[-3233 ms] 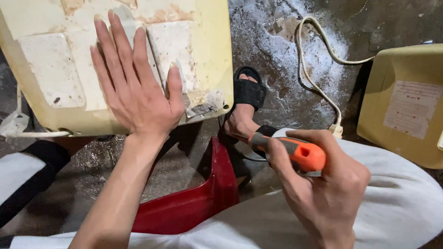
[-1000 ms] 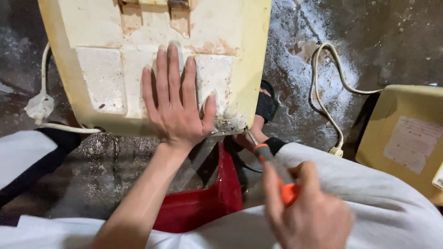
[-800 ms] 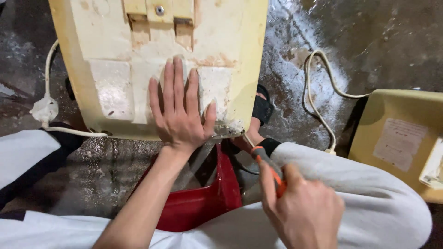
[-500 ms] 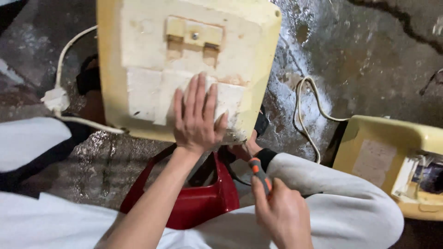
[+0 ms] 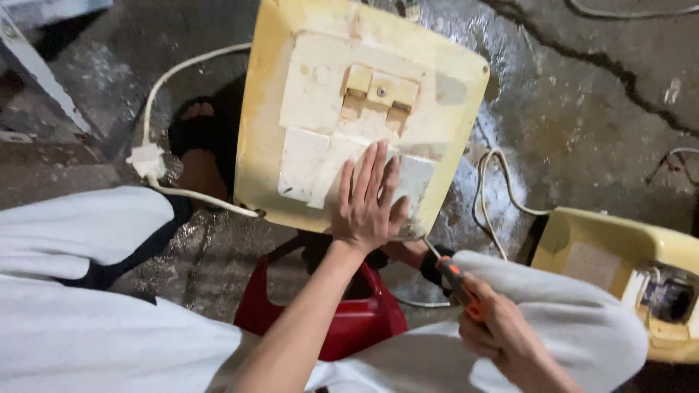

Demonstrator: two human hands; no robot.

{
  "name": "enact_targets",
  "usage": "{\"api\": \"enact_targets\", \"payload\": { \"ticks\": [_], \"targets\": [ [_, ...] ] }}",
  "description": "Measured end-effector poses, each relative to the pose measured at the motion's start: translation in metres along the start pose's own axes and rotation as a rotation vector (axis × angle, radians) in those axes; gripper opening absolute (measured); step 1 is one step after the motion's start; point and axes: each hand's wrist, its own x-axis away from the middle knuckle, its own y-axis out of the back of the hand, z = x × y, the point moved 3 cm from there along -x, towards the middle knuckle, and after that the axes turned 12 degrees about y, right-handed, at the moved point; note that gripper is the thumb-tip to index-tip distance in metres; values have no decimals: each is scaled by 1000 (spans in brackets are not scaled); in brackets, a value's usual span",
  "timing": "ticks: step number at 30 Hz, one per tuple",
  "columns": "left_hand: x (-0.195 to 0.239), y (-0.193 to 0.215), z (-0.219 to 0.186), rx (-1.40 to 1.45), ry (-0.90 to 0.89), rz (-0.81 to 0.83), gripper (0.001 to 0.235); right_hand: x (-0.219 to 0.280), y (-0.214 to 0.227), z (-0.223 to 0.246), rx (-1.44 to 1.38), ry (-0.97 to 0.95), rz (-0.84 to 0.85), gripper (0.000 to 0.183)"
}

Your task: The person uses a screwdriver to remove screws from the bottom of a yellow plastic appliance casing. They work on the object while sitting on the floor, occasionally using their foot to hold the casing steady.

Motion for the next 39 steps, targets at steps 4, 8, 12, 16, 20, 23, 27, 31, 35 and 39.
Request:
{"api": "enact_targets", "payload": {
  "ticks": [4,8,12,16,20,23,27,31,35,39],
  "targets": [
    [5,-3,4,-30,-4,102,58,-9,-2,15,1005,5,22,54],
    [5,-3,4,-42,-11,102,58,-12,-3,16,1897,399,139,43],
    [6,-1,3,-22,-13,57,58,-25,2,-19,2380,939,239,9],
    [9,-3,4,46,6,28,58,3,-16,-22,2650,1189,-3,14],
    [14,-8,4,115,0,129,67,27,-36,-12,2486,1288,-336,22],
    [22,24,-6,206,-202,199,55,23,-34,-16,2319,1323,-421,32],
    [62,47,-65,-113,-617,830,98,17,-29,-30,1801,1141,-576,47],
    [97,-31,-65,572,-314,457,33,26,-21,-25,1342,1145,-546,33],
    [71,-31,-72,460,-309,652,21,26,0,-7,1346,961,-572,40],
    [56,-44,-70,388,-150,612,19,-3,15,18,1286,760,-504,68]
  ]
}}
